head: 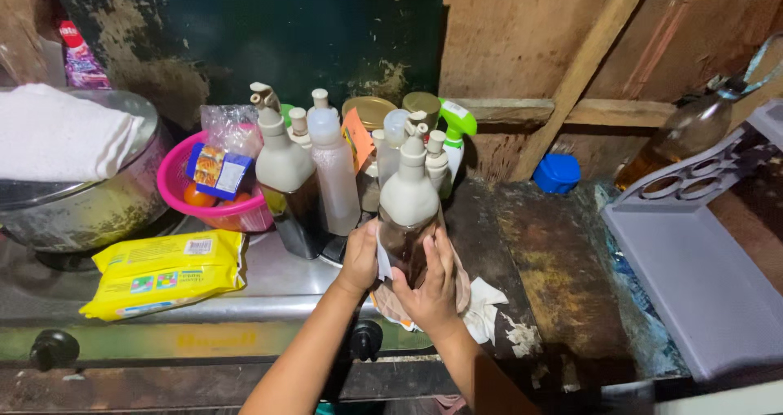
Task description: The person wipes the exterior of a single pump bottle with a white cloth. They rotate the bottle and wipe different sides, including the neck and pump area, then place it back among other bottles on the counter.
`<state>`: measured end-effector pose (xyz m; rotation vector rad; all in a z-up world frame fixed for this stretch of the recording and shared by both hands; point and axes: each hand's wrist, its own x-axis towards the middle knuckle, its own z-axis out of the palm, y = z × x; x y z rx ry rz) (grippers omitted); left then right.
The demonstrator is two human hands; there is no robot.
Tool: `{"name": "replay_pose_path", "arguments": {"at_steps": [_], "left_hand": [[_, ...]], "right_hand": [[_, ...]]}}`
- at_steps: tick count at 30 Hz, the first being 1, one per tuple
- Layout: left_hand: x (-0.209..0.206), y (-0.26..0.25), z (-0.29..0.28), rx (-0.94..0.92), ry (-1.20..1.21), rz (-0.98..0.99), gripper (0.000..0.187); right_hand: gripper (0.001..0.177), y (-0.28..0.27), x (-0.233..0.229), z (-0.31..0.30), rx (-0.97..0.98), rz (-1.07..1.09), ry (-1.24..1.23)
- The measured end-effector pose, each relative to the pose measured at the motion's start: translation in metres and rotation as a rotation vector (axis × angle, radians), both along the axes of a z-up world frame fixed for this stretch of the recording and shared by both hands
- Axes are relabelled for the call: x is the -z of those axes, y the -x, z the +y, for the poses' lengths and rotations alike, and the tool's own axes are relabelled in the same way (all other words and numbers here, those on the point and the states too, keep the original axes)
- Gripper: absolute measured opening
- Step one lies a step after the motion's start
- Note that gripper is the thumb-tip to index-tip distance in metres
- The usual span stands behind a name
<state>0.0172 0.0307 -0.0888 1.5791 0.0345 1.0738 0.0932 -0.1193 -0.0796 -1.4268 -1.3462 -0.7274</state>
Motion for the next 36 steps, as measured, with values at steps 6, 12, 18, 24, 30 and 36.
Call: {"name": "replay_pose_path", "arguments": {"at_steps": [6,12,18,24,30,36], "left_hand": [[-0.007,0.0,-0.001,-0.007,-0.012,-0.003,0.053],[-0.002,0.001,-0.001,0.002,-0.007,-0.017,0.05],[0.007,-0.003,0.004,-0.063,-0.001,0.036,0.052],[-0.014,0.003,-0.01,-0.058,-0.085,-0.04,0.059],[-0.023,0.007,-0.023,-0.152,-0.225,-0.041,0.074],[-0.01,0.002,-0.022,-0.211,-0.343,-0.054,0.074]], "right_hand": [[0.084,-0.001,0.002,0.002,-0.059,0.033,-0.01],[0.085,-0.001,0.005,0.0,-0.021,0.031,0.013],[0.085,-0.001,0.006,0.0,-0.025,0.03,0.015],[0.087,-0.003,0.005,-0.002,-0.027,0.028,0.021],[0.088,-0.005,0.008,-0.001,0.002,0.02,0.009],[0.087,-0.006,0.009,-0.003,-0.007,0.025,-0.003]]}}
